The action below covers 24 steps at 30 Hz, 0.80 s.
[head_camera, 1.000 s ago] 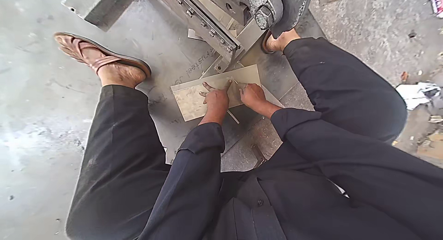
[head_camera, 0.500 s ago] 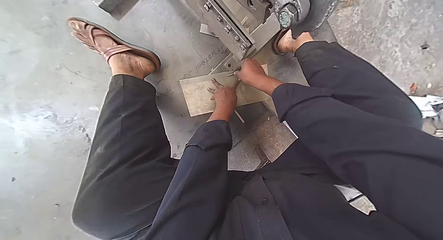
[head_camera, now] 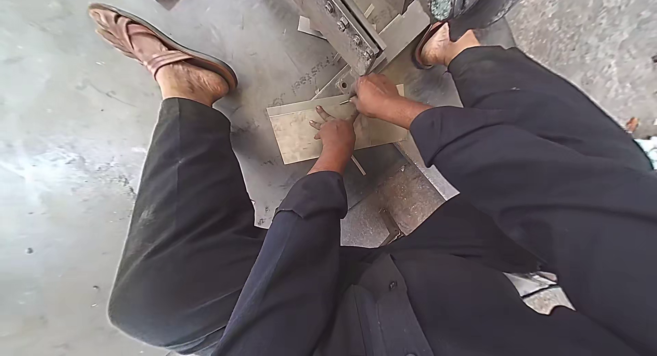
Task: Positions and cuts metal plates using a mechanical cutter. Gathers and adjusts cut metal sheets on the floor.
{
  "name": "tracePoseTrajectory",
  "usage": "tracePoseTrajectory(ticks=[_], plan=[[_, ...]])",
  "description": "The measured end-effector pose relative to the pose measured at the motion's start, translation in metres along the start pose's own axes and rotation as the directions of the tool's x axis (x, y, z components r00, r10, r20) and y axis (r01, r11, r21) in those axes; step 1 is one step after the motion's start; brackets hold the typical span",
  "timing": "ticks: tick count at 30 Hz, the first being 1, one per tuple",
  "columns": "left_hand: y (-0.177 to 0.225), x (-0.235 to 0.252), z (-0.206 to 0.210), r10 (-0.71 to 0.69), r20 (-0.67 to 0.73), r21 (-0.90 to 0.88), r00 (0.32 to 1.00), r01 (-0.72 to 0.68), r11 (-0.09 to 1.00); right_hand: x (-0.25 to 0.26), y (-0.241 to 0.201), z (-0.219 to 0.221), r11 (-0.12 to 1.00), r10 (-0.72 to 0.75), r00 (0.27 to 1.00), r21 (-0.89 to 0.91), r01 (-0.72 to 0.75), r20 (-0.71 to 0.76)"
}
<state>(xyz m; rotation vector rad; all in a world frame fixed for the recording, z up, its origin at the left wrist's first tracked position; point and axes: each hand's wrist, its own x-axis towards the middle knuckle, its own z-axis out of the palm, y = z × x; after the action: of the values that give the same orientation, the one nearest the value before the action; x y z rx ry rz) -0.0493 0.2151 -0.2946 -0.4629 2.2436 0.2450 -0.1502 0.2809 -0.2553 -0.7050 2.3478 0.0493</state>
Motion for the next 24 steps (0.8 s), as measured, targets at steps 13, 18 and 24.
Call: tracePoseTrajectory(ticks=[13,18,24], plan=[[-0.003,0.003,0.001,0.005,-0.057,-0.025,0.998,-0.006,1.0,-0.055,0.054,0.036,0.944,0.228,0.969,0.263,-0.197,-0.091],[0.0,0.003,0.002,0.019,-0.051,-0.007,0.998,-0.02,1.0,-0.053,0.046,0.058,0.934,0.239,0.964,0.299,-0.196,-0.114],[0.0,0.003,0.002,0.019,-0.048,0.011,0.999,-0.019,1.0,-0.053,0.03,0.056,0.951,0.255,0.963,0.201,-0.234,-0.085]])
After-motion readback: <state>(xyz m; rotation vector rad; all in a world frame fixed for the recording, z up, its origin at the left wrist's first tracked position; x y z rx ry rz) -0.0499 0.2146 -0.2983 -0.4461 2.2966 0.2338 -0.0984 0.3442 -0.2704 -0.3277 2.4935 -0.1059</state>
